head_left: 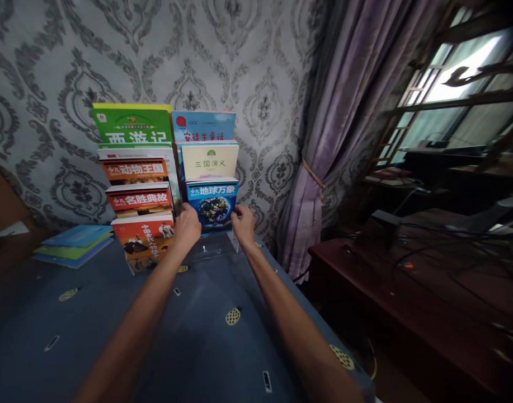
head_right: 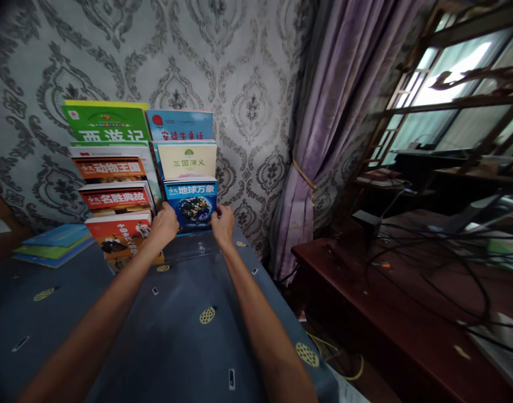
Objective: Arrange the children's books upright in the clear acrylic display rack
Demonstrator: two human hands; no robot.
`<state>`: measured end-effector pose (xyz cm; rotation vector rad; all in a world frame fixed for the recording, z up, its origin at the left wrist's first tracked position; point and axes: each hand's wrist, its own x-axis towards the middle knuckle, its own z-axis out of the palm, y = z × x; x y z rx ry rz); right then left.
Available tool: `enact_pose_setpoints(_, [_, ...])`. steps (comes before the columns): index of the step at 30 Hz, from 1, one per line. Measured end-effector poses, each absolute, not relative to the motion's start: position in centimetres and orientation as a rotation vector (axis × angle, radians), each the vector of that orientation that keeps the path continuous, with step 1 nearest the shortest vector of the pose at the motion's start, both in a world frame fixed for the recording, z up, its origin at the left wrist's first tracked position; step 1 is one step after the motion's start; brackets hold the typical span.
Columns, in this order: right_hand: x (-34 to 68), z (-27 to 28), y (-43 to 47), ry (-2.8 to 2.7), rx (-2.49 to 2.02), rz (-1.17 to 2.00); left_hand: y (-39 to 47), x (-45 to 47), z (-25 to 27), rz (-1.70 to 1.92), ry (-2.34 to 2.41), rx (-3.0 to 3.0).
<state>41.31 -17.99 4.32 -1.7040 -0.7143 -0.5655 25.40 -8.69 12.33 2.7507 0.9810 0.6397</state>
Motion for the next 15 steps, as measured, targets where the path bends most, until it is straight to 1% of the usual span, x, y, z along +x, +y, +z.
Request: enact_pose_setpoints(15, [41.25,4.05,-17.57,-0.682,-1.644,-0.518,-8.52,25.93,12.87,0.633,1.066,2.673])
